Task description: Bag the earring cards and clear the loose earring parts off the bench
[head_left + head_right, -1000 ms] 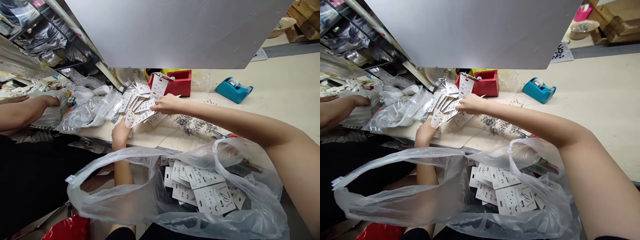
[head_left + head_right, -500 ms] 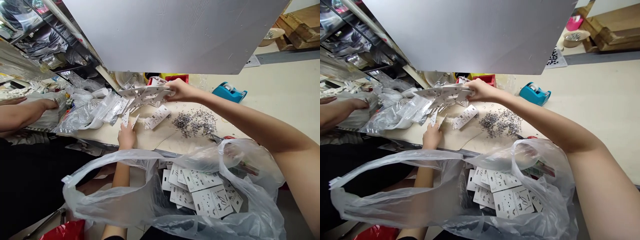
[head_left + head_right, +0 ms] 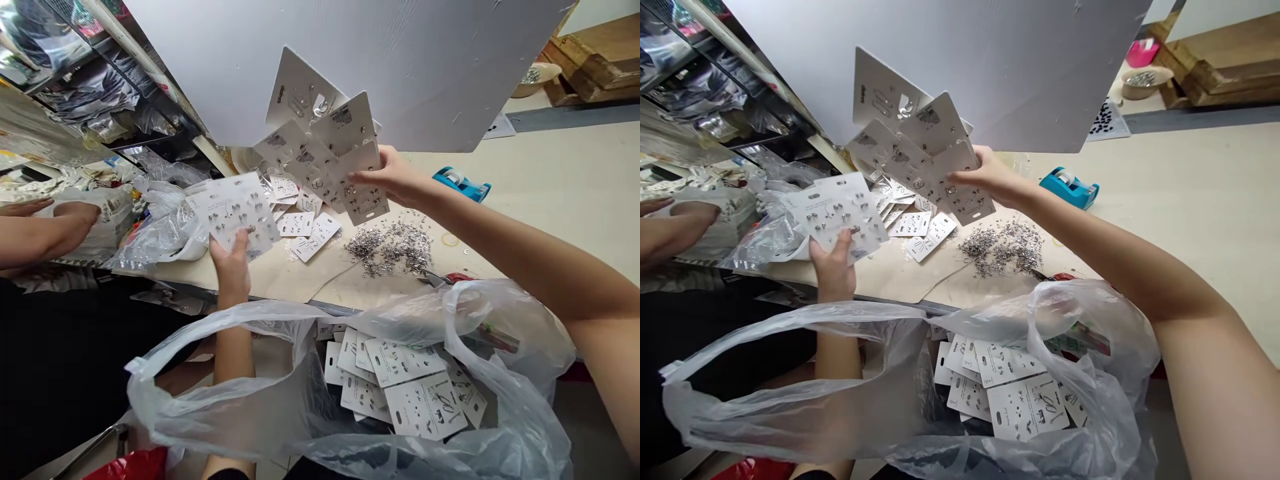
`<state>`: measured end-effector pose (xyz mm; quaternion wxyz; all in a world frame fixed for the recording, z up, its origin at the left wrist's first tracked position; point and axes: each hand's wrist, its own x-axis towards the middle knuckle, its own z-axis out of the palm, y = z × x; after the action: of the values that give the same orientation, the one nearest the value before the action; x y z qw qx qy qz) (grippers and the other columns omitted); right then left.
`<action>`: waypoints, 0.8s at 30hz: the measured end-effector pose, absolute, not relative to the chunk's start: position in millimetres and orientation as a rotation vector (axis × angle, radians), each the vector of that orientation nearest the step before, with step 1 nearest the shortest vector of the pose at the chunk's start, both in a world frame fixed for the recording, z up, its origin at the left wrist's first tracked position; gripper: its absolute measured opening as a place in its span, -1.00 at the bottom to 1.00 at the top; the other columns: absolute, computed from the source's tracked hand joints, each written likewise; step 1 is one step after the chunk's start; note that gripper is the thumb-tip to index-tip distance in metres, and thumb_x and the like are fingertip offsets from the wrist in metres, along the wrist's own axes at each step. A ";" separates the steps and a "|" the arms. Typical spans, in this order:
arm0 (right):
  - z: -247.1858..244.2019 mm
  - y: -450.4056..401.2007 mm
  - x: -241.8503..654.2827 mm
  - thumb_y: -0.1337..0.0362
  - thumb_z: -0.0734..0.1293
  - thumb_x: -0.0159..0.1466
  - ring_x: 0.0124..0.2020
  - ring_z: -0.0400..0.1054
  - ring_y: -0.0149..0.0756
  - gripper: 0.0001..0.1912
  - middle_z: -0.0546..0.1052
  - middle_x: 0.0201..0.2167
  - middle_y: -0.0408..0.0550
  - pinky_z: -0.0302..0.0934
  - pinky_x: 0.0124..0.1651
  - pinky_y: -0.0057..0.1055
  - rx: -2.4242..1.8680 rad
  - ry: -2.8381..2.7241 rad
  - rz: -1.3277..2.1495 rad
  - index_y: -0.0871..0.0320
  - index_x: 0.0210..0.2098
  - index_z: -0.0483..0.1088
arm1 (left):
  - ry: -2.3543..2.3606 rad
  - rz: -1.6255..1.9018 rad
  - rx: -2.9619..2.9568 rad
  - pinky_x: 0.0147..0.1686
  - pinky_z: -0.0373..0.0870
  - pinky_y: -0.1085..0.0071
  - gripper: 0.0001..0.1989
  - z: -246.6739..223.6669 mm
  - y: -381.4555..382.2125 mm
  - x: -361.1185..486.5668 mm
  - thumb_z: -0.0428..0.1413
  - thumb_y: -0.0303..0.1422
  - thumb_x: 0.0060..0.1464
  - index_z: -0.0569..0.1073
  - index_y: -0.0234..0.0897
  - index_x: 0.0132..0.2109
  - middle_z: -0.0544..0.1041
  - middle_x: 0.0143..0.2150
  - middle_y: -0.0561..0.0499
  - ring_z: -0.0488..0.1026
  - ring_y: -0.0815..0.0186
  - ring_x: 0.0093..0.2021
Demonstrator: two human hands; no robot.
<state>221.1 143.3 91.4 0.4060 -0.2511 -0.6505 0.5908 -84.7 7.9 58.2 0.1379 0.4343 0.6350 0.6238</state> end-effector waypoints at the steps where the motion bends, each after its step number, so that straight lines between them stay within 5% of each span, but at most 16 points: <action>1: 92.4 140.4 221.0 0.15 0.62 -0.03 0.01 0.47 -0.04 -0.36 0.56 -0.05 0.06 0.44 0.20 0.03 -0.643 -1.575 1.555 0.16 -0.03 0.37 | 1.681 1.877 1.233 0.22 0.47 0.29 -0.49 59.7 15.5 -70.7 0.30 -0.16 0.11 0.38 -0.04 0.17 0.56 0.18 0.00 0.52 0.24 0.20; 3: 94.4 134.3 221.9 0.18 0.65 -0.07 0.05 0.46 0.00 -0.32 0.54 0.00 0.10 0.45 0.20 0.02 -0.669 -1.462 1.658 0.12 -0.04 0.34 | 1.264 1.983 0.993 0.12 0.52 0.39 -0.54 65.8 29.2 -44.6 0.31 -0.29 0.08 0.44 -0.04 0.12 0.61 0.11 0.02 0.57 0.29 0.11; 5: 95.6 128.6 225.5 0.18 0.66 -0.09 0.07 0.45 0.03 -0.32 0.52 0.04 0.12 0.46 0.19 0.02 -0.690 -1.395 1.719 0.09 -0.06 0.32 | 1.007 1.990 0.743 -0.04 0.55 0.50 -0.83 74.3 38.4 -25.2 0.16 -0.35 0.23 0.53 -0.12 -0.04 0.67 -0.11 0.05 0.61 0.37 -0.08; 9: 93.2 118.3 239.2 0.12 0.63 -0.03 0.10 0.43 0.06 -0.34 0.49 0.06 0.15 0.45 0.18 0.03 -0.756 -1.374 1.702 0.10 -0.03 0.33 | 0.804 1.915 0.678 -0.17 0.51 0.62 -0.74 86.3 44.9 -6.3 0.01 -0.32 0.38 0.59 -0.11 -0.20 0.61 -0.32 0.14 0.55 0.52 -0.33; 12: 90.2 108.9 249.0 0.13 0.63 -0.01 0.11 0.45 0.09 -0.30 0.50 0.07 0.17 0.48 0.15 0.05 -0.784 -1.375 1.694 0.11 0.04 0.35 | 0.704 1.817 0.750 -0.09 0.55 0.53 -0.96 84.4 49.9 3.5 0.29 -0.29 0.17 0.60 -0.09 -0.21 0.64 -0.23 0.15 0.60 0.44 -0.20; 17: 93.1 94.0 255.2 0.06 0.62 -0.02 0.09 0.49 0.08 -0.23 0.54 0.05 0.15 0.52 0.11 0.00 -0.849 -1.370 1.666 0.11 0.11 0.36 | 0.701 1.652 0.823 0.18 0.54 0.20 -0.71 75.9 65.2 26.4 0.43 -0.33 -0.08 0.59 -0.14 -0.18 0.66 -0.10 0.01 0.53 0.14 0.19; 20: 97.9 90.4 256.8 0.04 0.62 -0.04 0.08 0.50 0.05 -0.24 0.56 0.04 0.16 0.51 0.13 -0.03 -0.839 -1.388 1.629 0.13 0.08 0.39 | 0.671 1.572 0.835 0.31 0.46 0.10 -0.71 74.7 71.6 38.6 0.42 -0.34 -0.10 0.56 -0.20 -0.20 0.66 -0.11 -0.04 0.39 0.03 0.37; 24: 101.8 87.8 256.9 0.03 0.62 -0.06 0.08 0.49 0.05 -0.28 0.57 0.04 0.14 0.48 0.19 -0.03 -0.914 -1.415 1.516 0.11 0.03 0.42 | 0.723 1.605 0.779 0.31 0.49 0.10 -0.73 74.1 74.3 51.0 0.37 -0.36 0.03 0.55 -0.20 -0.10 0.65 -0.10 -0.02 0.40 0.05 0.36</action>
<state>256.9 87.8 101.8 0.4239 -0.3655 -0.5655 0.6058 51.0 74.3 74.1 0.5714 0.3322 0.3083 0.6841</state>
